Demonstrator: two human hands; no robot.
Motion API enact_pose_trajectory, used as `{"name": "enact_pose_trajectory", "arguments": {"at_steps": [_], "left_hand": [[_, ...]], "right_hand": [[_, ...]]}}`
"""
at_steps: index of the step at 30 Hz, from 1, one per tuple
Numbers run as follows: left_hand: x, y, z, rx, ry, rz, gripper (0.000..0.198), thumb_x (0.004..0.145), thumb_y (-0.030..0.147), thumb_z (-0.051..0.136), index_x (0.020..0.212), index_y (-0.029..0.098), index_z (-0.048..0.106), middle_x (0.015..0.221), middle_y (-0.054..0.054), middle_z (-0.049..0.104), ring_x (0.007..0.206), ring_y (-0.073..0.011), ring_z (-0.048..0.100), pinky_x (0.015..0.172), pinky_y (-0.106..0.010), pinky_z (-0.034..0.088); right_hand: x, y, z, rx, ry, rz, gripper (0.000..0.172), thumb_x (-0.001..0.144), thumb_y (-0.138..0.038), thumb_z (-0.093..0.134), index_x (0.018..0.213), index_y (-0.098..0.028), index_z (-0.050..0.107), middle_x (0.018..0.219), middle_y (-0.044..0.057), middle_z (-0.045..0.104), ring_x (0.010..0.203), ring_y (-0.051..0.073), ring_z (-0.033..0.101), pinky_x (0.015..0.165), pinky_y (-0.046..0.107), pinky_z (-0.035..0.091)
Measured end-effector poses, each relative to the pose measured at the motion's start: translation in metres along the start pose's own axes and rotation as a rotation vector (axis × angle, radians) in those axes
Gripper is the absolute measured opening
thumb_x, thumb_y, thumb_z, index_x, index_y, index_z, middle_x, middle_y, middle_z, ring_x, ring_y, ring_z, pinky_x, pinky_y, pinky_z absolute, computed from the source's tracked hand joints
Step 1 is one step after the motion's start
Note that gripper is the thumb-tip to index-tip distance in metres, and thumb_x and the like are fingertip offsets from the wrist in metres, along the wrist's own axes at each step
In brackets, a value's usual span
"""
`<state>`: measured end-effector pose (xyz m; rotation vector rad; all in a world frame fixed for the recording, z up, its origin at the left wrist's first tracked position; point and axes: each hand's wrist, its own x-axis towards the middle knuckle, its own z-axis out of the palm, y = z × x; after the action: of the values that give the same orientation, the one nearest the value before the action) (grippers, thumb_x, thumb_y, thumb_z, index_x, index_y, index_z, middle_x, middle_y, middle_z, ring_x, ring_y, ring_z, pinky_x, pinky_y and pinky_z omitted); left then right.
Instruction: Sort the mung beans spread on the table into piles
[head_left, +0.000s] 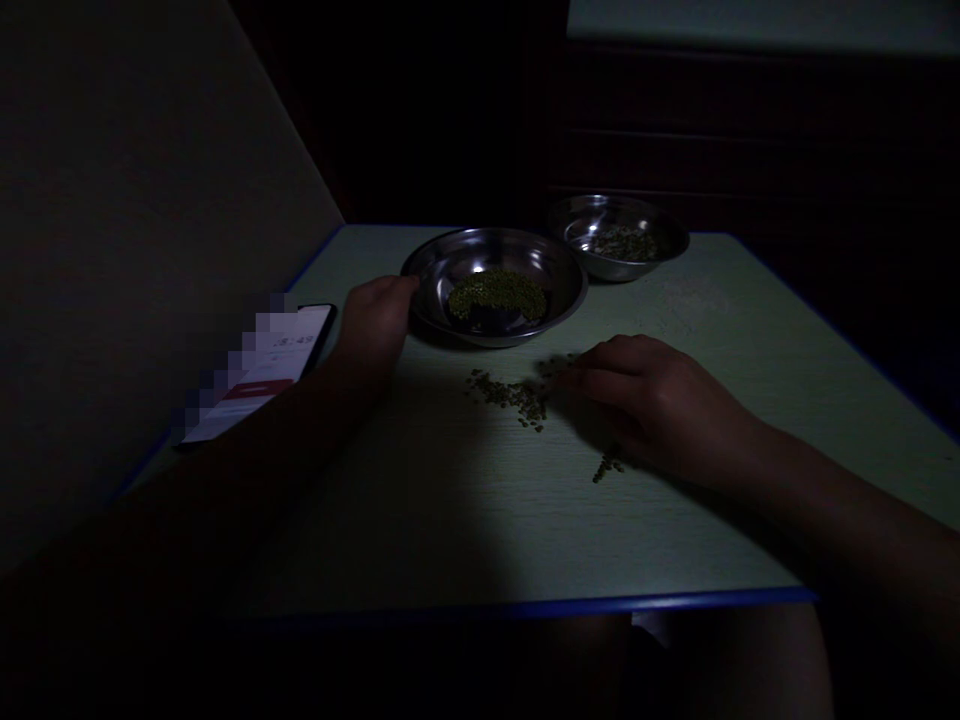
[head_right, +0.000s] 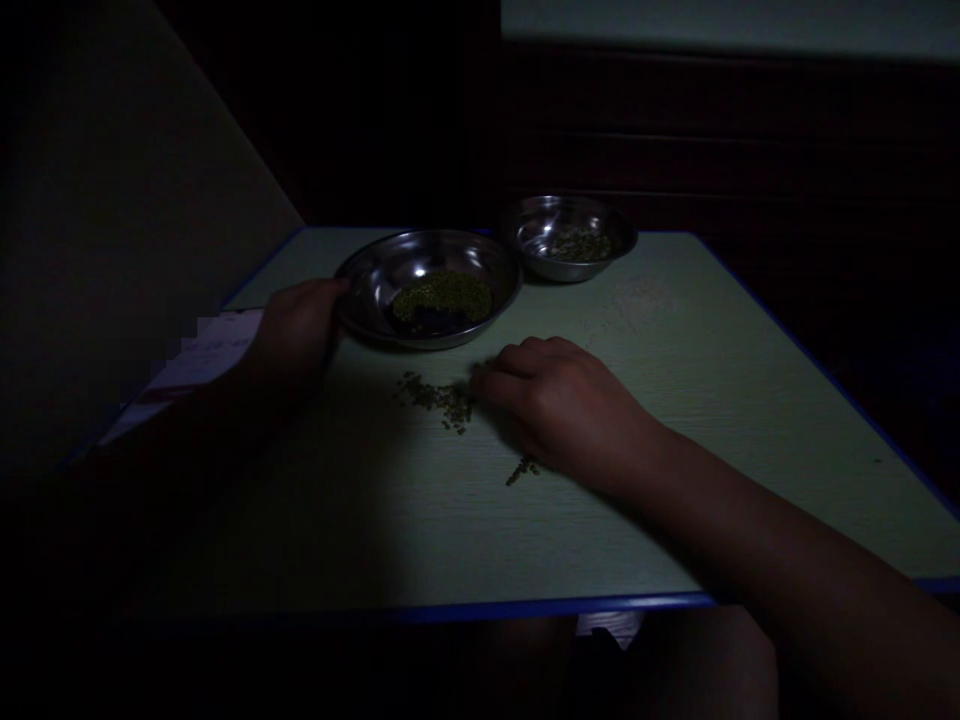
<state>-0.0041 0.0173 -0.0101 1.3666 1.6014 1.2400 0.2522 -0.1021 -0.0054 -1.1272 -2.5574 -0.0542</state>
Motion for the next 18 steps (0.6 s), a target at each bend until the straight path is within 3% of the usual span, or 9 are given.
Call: {"name": "enact_pose_trajectory", "arguments": {"at_steps": [5,18], "left_hand": [[-0.0077,0.0137,0.0013,0.046,0.01,-0.05,0.036,0.089,0.01,0.054,0.055,0.022,0.054,0.066,0.0,0.051,0.069,-0.0179,0.045,0.071,-0.032,0.04],[-0.0025,0.0048,0.0013,-0.085,0.02,-0.083,0.039,0.095,0.012,0.059,0.057,0.02,0.056,0.062,0.003,0.05,0.063,-0.0148,0.041,0.067,-0.031,0.037]], "right_hand": [[0.0006,-0.0006,0.0003,-0.002,0.022,-0.017,0.039,0.099,-0.006,0.053,0.127,-0.011,0.08,0.111,0.018,0.082,0.095,0.029,0.074,0.083,0.04,0.053],[-0.0023,-0.0076,-0.009,0.028,-0.058,-0.005,0.036,0.095,-0.003,0.059,0.121,-0.015,0.081,0.109,0.014,0.083,0.096,0.027,0.076,0.085,0.038,0.054]]}}
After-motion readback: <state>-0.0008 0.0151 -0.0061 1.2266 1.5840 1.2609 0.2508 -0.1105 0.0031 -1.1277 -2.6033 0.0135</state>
